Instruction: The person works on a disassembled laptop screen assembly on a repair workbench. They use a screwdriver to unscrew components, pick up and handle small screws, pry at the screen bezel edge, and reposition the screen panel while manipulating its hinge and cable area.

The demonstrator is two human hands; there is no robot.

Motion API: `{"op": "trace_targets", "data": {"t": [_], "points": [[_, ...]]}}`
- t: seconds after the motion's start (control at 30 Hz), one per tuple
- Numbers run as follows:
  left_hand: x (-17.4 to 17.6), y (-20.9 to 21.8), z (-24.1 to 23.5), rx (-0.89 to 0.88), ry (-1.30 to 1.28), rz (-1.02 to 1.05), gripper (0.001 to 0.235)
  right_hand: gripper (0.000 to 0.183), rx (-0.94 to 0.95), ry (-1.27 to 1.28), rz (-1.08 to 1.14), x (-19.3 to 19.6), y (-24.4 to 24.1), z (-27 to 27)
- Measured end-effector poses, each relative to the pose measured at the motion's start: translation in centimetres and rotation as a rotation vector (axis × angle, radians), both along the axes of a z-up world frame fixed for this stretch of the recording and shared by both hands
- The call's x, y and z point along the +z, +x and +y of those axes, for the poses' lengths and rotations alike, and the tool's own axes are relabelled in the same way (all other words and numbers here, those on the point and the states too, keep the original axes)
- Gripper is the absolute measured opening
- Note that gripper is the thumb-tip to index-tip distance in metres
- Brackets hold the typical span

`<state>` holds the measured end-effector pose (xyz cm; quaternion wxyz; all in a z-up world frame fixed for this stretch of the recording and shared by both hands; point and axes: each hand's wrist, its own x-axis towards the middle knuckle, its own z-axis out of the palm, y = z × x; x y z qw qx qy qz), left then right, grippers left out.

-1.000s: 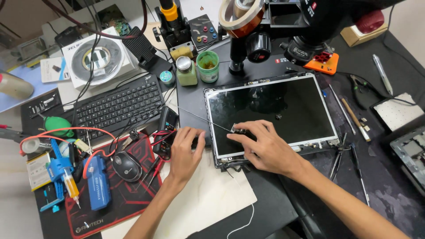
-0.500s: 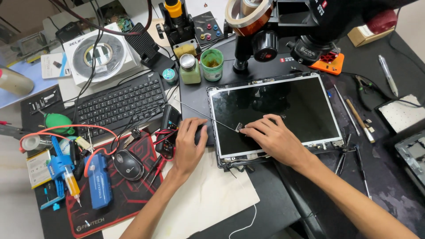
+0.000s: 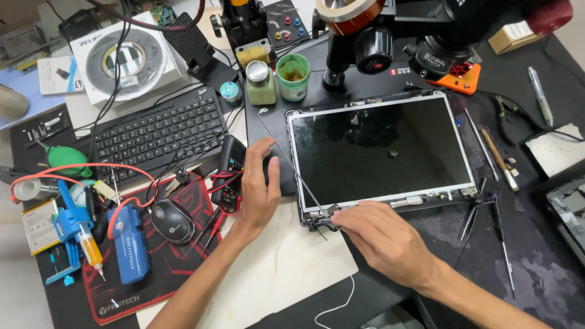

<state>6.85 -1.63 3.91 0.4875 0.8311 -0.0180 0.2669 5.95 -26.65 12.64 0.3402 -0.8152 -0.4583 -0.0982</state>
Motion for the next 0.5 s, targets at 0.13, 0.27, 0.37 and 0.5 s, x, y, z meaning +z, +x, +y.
{"op": "trace_targets", "data": {"t": [0.13,0.27,0.37,0.5], "points": [[-0.4,0.4,0.1,-0.01,0.044,-0.03,0.033,0.029,-0.011,0.013,0.017,0.0,-1.8,1.3],[0.2,0.7,0.1,-0.039,0.032,0.039,0.041,0.029,0.002,0.018,0.031,-0.7,-2.1,2.4],[0.8,1.1,0.1,-0.099,0.04,0.051,0.045,0.028,0.001,0.001,0.023,-1.0,-1.7,2.9],[0.4,1.6,0.3,-0.149,0.034,0.106,0.046,0.032,0.031,-0.086,-0.013,-1.2,-1.1,3.2]]}}
